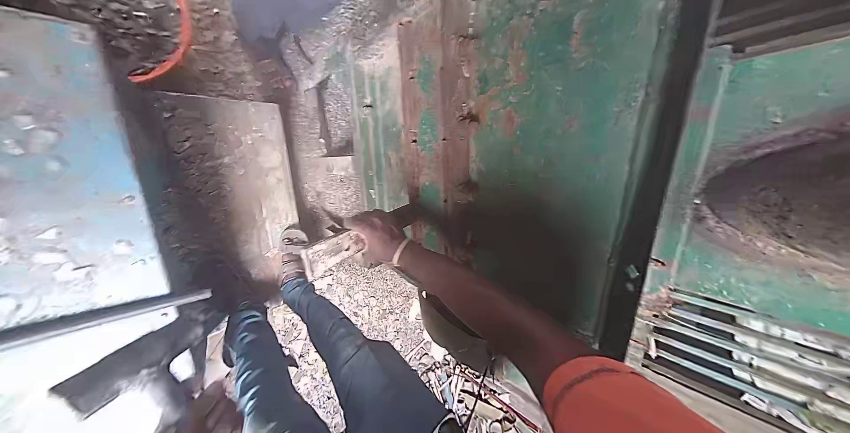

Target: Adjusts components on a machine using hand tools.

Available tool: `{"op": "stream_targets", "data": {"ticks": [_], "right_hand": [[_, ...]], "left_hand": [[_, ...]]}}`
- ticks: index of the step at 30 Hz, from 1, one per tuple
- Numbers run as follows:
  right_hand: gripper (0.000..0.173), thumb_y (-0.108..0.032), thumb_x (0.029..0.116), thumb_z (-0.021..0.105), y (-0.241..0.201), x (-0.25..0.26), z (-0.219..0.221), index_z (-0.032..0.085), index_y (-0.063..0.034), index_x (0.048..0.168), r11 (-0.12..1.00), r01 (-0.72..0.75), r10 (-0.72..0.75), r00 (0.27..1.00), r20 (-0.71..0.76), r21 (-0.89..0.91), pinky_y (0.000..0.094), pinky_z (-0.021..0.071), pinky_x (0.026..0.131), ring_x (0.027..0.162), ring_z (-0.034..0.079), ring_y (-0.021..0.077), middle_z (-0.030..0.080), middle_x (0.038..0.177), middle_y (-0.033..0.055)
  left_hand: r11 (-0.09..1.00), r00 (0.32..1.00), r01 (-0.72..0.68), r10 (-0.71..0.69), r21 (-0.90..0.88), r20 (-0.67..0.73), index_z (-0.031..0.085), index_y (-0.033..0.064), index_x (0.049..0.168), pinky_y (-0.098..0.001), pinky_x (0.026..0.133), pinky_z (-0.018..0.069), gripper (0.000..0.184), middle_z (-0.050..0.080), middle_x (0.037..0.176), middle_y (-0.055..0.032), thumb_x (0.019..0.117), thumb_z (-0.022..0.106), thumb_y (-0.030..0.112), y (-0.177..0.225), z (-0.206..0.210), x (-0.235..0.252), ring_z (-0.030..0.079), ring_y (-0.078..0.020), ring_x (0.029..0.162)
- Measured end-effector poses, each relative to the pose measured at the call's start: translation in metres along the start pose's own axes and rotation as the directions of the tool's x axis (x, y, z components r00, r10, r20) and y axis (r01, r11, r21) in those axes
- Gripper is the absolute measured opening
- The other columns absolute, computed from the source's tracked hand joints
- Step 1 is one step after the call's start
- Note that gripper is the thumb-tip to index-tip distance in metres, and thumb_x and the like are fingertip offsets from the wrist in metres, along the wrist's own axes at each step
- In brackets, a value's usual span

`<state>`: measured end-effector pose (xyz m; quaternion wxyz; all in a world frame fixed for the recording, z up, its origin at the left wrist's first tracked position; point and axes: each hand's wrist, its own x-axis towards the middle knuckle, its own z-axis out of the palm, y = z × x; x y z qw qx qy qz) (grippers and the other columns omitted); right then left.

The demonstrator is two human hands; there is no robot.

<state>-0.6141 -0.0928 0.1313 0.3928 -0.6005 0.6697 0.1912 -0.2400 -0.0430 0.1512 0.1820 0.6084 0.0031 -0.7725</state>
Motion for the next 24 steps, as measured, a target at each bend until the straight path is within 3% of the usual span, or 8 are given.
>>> {"op": "stream_targets", "data": {"ticks": [4, 9, 14, 16, 20, 22, 23, 24], "right_hand": [[0.072, -0.015, 0.0722, 0.085, -0.004, 0.005, 0.002, 0.063, -0.0133, 0.140, 0.999, -0.035, 0.034, 0.999, -0.024, -0.039, 0.0550, 0.0461, 0.106, 0.122, 0.064, 0.0334, 0.069, 0.131, 0.0131], [0.063, -0.017, 0.0685, 0.086, -0.005, 0.002, 0.005, 0.068, -0.0101, 0.129, 0.991, -0.054, 0.046, 0.997, -0.058, -0.126, 0.0534, 0.0510, 0.098, 0.113, 0.067, 0.0321, 0.072, 0.119, 0.0124], [0.062, -0.017, 0.0697, 0.085, -0.006, 0.005, 0.000, 0.066, -0.0085, 0.128, 0.987, -0.065, 0.060, 0.998, -0.037, -0.149, 0.0528, 0.0487, 0.102, 0.117, 0.066, 0.0320, 0.070, 0.124, 0.0138], [0.066, -0.017, 0.0696, 0.085, -0.005, 0.003, 0.004, 0.066, -0.0085, 0.132, 0.987, -0.053, 0.048, 0.998, -0.033, -0.151, 0.0536, 0.0485, 0.101, 0.117, 0.066, 0.0329, 0.070, 0.125, 0.0144], [0.073, -0.015, 0.0666, 0.088, -0.004, 0.000, 0.009, 0.065, -0.0115, 0.136, 0.988, -0.035, 0.029, 0.999, -0.045, -0.148, 0.0545, 0.0490, 0.102, 0.117, 0.065, 0.0341, 0.070, 0.126, 0.0144], [0.074, -0.014, 0.0679, 0.087, -0.008, 0.002, 0.006, 0.063, -0.0116, 0.138, 0.991, -0.041, 0.037, 0.999, -0.035, -0.129, 0.0540, 0.0480, 0.104, 0.121, 0.064, 0.0337, 0.069, 0.129, 0.0143], [0.072, -0.014, 0.0698, 0.086, -0.009, -0.001, 0.003, 0.063, -0.0114, 0.138, 0.992, -0.062, 0.060, 0.998, -0.022, -0.114, 0.0542, 0.0476, 0.105, 0.122, 0.064, 0.0336, 0.069, 0.130, 0.0143], [0.069, -0.014, 0.0728, 0.084, -0.011, 0.002, -0.001, 0.063, -0.0110, 0.139, 0.992, -0.088, 0.087, 0.996, -0.016, -0.095, 0.0545, 0.0468, 0.106, 0.123, 0.063, 0.0339, 0.068, 0.131, 0.0148]], "left_hand": [[0.922, 0.990, -0.038, 0.086, -0.384, 0.108, 0.054, 0.0200, 0.077, -0.0162, 0.040, 0.0422, 0.043, 0.042, 0.046, 0.0120, 0.1072, 0.023, 0.016, -0.022, 0.077, -0.003, 0.043, 0.0011, 0.038], [0.928, 0.990, 0.106, -0.063, -0.357, 0.130, 0.044, 0.0100, 0.096, -0.0209, 0.036, 0.0421, 0.015, 0.031, 0.048, 0.0072, 0.1048, 0.038, -0.001, -0.032, 0.133, -0.007, 0.036, -0.0039, 0.034], [0.937, 0.973, -0.230, 0.212, -0.261, -0.096, 0.054, 0.0150, 0.085, -0.0172, 0.040, 0.0450, 0.033, 0.048, 0.049, 0.0110, 0.1074, 0.030, 0.009, 0.016, 0.061, -0.019, 0.047, 0.0003, 0.040], [0.867, 0.886, -0.453, 0.411, -0.208, -0.216, 0.057, 0.0190, 0.081, -0.0161, 0.046, 0.0476, 0.047, 0.056, 0.054, 0.0124, 0.1102, 0.020, 0.016, 0.051, 0.011, -0.032, 0.053, 0.0008, 0.045], [0.644, 0.687, -0.726, 0.681, -0.241, -0.253, 0.049, 0.0096, 0.082, -0.0296, 0.053, 0.0497, 0.049, 0.043, 0.055, 0.0022, 0.1079, 0.010, 0.023, 0.090, -0.061, -0.025, 0.047, -0.0114, 0.047], [0.727, 0.703, -0.684, 0.640, -0.049, -0.310, 0.053, 0.0059, 0.088, -0.0204, 0.052, 0.0496, 0.034, 0.051, 0.057, 0.0061, 0.1077, 0.024, 0.007, 0.061, -0.003, -0.026, 0.051, -0.0034, 0.049], [0.797, 0.757, -0.581, 0.604, 0.165, -0.250, 0.054, -0.0010, 0.097, -0.0195, 0.059, 0.0520, 0.015, 0.055, 0.066, 0.0067, 0.0994, 0.039, 0.001, 0.028, 0.040, -0.030, 0.055, 0.0001, 0.058], [0.800, 0.823, -0.481, 0.553, 0.358, -0.130, 0.058, -0.0130, 0.110, -0.0258, 0.071, 0.0547, 0.028, 0.063, 0.078, 0.0025, 0.0915, 0.055, 0.007, -0.010, 0.082, -0.027, 0.060, -0.0007, 0.069]]}}
